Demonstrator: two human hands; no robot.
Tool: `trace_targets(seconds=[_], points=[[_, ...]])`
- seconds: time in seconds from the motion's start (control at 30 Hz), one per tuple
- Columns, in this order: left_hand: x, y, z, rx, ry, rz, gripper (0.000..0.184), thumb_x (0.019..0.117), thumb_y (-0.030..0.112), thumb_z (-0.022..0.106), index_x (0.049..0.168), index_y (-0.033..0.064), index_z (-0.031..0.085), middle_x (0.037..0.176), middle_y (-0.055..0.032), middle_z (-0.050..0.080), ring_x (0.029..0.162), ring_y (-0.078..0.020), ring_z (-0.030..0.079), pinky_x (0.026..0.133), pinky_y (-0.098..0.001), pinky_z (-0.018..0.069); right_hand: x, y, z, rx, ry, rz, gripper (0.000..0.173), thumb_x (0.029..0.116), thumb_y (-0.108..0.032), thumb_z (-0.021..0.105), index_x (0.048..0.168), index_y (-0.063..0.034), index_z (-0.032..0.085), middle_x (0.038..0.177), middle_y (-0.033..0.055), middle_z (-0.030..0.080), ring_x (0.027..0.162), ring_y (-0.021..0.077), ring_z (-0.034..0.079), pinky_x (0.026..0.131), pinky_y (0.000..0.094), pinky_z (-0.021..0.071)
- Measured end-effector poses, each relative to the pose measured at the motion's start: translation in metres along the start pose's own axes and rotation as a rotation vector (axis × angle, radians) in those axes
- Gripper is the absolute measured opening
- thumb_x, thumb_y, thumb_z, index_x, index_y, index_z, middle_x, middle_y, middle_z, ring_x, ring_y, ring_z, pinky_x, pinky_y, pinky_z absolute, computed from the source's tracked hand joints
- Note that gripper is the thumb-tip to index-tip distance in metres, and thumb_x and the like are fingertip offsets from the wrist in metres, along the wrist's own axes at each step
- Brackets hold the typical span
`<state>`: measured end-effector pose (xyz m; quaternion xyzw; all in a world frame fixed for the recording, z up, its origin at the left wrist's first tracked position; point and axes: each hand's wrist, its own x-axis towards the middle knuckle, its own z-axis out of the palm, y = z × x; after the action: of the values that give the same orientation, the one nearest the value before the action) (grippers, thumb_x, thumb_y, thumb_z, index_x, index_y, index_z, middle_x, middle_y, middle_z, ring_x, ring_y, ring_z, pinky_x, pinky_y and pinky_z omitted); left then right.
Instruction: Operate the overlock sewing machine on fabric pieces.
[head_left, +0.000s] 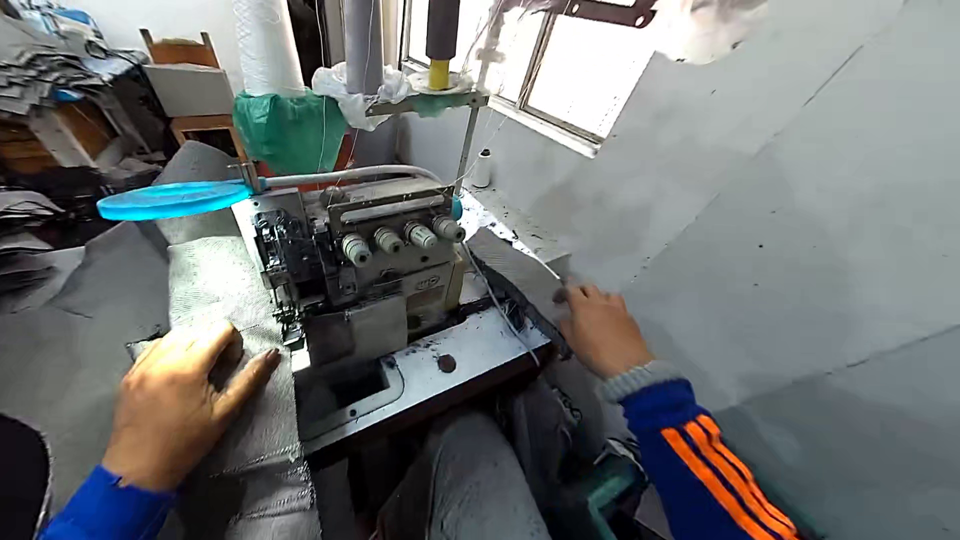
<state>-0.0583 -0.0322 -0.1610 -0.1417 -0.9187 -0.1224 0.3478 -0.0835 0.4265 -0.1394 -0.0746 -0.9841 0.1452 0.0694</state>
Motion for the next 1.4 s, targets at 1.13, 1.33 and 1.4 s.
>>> trace_targets(seconds=[1.13, 1.33, 1.4], points=[[0.016, 0.012, -0.069, -0.818, -0.142, -0.036, 0.006, 0.0893, 0.006, 0.075, 0.091, 0.0061, 0.069, 0.088, 0.0003, 0.074, 0.080, -0.0067, 0.071, 0.076, -0.0232, 0.0605, -0.101, -0.273, 0.081, 1.712, 0.079, -0.427, 0.017, 0.0876, 0.009, 0.064, 0.097, -0.0026, 0.055, 0.083, 0.0002, 0.070, 0.075, 0.0047, 0.069, 0.071, 0.0212, 0.0612], [0.021, 0.013, -0.059, -0.550, -0.023, -0.049, 0.015, 0.0860, 0.005, 0.076, 0.098, 0.0080, 0.069, 0.083, 0.0041, 0.073, 0.072, -0.0025, 0.069, 0.068, -0.0202, 0.0596, -0.133, -0.247, 0.112, 1.434, -0.367, -0.608, 0.032, 0.0988, -0.034, 0.065, 0.094, -0.0036, 0.072, 0.081, -0.0037, 0.072, 0.077, -0.0013, 0.068, 0.069, 0.0237, 0.0594], [0.014, 0.011, -0.034, -0.395, -0.026, -0.048, 0.013, 0.0883, 0.009, 0.075, 0.101, 0.0106, 0.072, 0.091, 0.0044, 0.074, 0.083, -0.0052, 0.070, 0.078, -0.0263, 0.0606, -0.150, -0.241, 0.132, 1.354, -0.610, -0.565, 0.020, 0.0925, -0.020, 0.069, 0.089, -0.0010, 0.072, 0.077, -0.0005, 0.072, 0.074, 0.0003, 0.069, 0.070, 0.0256, 0.0590]])
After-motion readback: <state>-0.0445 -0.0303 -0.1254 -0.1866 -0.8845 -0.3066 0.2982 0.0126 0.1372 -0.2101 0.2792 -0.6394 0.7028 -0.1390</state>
